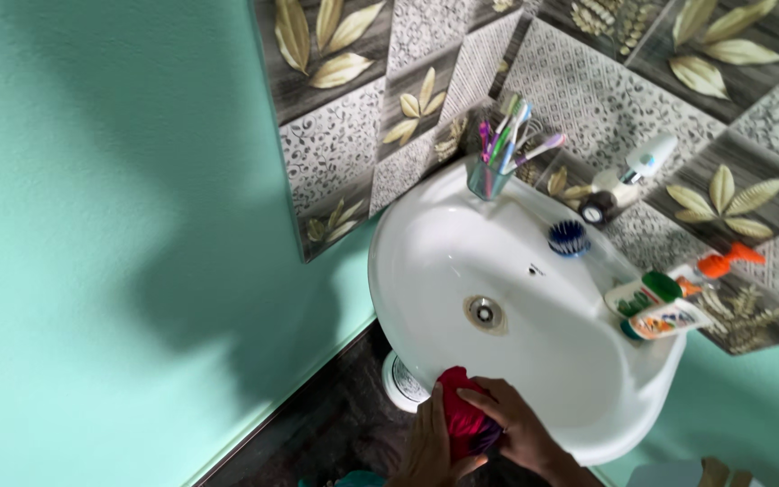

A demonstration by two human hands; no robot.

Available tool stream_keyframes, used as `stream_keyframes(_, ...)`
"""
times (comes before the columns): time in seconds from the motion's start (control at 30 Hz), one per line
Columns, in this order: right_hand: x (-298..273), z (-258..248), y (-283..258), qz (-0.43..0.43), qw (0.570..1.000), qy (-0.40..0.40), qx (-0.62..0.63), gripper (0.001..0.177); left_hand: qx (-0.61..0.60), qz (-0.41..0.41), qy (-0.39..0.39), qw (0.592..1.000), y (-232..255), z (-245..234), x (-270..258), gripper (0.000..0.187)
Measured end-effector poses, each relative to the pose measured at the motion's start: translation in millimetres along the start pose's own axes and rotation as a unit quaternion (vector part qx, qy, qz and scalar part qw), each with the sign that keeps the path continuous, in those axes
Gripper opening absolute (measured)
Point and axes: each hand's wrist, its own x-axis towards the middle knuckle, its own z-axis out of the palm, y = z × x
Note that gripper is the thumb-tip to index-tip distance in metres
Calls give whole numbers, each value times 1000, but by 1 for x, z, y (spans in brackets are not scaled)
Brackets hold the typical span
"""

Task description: The person cleans a wall by hand using a damp red cloth, wiping different sections of the tiled surface near a sink.

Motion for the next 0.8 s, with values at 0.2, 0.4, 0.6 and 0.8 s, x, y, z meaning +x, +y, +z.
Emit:
stream_keyframes(0.2, 25, 27, 6, 58, 998, 15, 19, 85, 45, -83, 31, 995, -30, -7, 16, 106)
stream_keyframes(0.4, 91, 49, 2, 19, 995, 78, 52, 83, 181, -122, 198, 956, -51, -51, 43, 81)
stream_keyframes(0.6, 215, 79, 29, 18, 979, 179, 97, 79, 273, -68, 298, 912, -98, -121, 123, 78)
stream_keyframes(0.8, 272, 106, 107, 82, 941, 293, 149, 65, 405, 9, 227, 886, -143, -137, 220, 73)
